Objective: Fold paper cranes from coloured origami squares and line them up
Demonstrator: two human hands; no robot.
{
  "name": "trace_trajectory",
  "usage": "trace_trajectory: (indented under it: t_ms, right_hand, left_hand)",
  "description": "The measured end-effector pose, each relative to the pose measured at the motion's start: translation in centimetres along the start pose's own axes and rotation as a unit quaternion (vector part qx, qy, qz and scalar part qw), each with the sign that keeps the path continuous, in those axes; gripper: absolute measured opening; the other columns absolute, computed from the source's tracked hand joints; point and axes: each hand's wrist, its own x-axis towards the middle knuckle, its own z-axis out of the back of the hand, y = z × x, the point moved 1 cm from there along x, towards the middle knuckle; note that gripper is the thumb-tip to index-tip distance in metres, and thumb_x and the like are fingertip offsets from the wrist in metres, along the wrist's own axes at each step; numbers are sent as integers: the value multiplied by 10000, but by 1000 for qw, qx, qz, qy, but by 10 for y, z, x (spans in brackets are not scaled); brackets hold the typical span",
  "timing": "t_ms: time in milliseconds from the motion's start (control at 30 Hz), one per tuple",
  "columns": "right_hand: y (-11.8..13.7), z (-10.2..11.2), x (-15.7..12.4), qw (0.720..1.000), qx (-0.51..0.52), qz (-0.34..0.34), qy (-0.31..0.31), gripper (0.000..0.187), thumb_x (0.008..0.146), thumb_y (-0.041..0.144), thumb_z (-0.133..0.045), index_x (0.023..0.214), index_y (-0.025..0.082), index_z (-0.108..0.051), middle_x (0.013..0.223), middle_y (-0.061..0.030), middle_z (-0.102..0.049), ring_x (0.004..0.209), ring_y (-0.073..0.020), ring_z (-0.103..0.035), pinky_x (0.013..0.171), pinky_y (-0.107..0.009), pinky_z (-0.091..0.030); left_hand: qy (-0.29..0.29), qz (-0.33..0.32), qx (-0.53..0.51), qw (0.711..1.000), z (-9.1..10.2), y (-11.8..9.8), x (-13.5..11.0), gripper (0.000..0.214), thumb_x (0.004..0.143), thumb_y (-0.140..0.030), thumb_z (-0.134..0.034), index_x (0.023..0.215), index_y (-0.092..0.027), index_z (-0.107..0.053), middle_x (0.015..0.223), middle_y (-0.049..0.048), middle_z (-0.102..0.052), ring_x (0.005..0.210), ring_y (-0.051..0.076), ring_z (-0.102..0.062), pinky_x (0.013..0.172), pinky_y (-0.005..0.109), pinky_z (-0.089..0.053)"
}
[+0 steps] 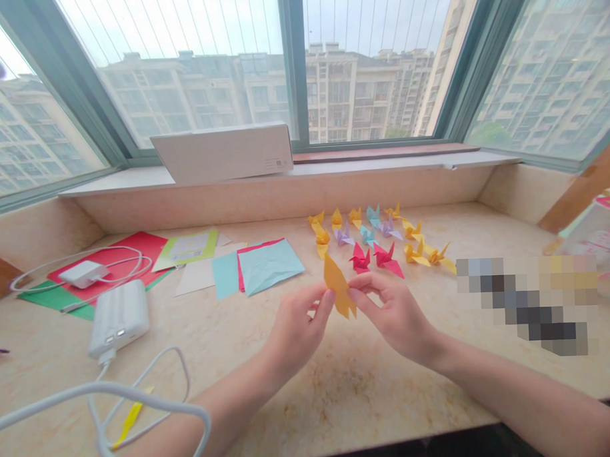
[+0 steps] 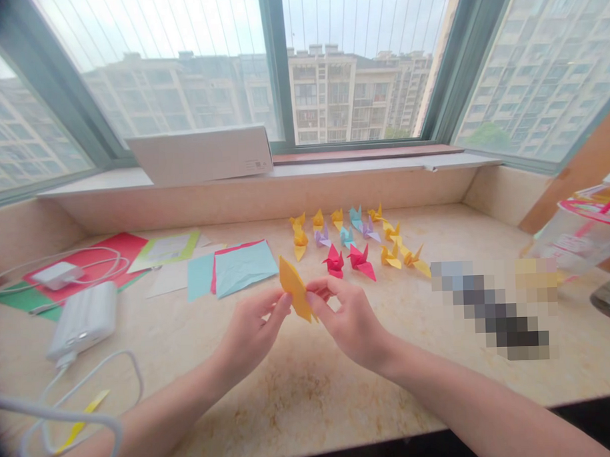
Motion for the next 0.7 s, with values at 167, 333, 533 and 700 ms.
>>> trace_trajectory:
  t_ms: [167, 333, 533, 700]
  right_hand:
    - [-6, -2, 1, 998, 50, -19, 38, 157, 946, 346, -596, 996, 217, -671, 937, -51, -734, 868, -195, -679, 770, -335, -543]
    - [-9, -4, 1, 997, 54, 22, 47, 118, 941, 293, -602, 1015, 223, -662, 973, -51, -730, 881, -187, -678, 822, -346, -536]
    - [-9, -4, 1, 996, 37, 62, 54, 135, 907, 178, -584, 1027, 212, -635, 979, -55, -712, 894, -191, -663, 843, -363, -529]
    - [-7, -5, -1, 993, 65, 49, 80, 145, 922, 217, -591, 1065, 218, -618, 1028, -65, -697, 930, -199, -661, 864, -378, -533]
  left_hand:
    - [-48, 31, -110, 992, 1, 4, 1, 244, 922, -358, -615, 974, -169, -760, 1105, 111, -760, 975, 241, -716, 814, 323, -581]
    - [-63, -20, -97, 993, 1, 3, -1, 209, 937, -306, -600, 928, -179, -766, 1160, 101, -750, 1034, 238, -707, 882, 331, -558]
    - [-24, -69, -44, 996, 2, 0, -1, 211, 960, -250, -564, 897, -175, -751, 1031, 87, -775, 937, 206, -720, 861, 310, -538]
    - [-51, -95, -13, 994, 5, 3, 2, 192, 941, -243, -594, 847, -176, -747, 941, 74, -761, 852, 182, -706, 789, 281, -537]
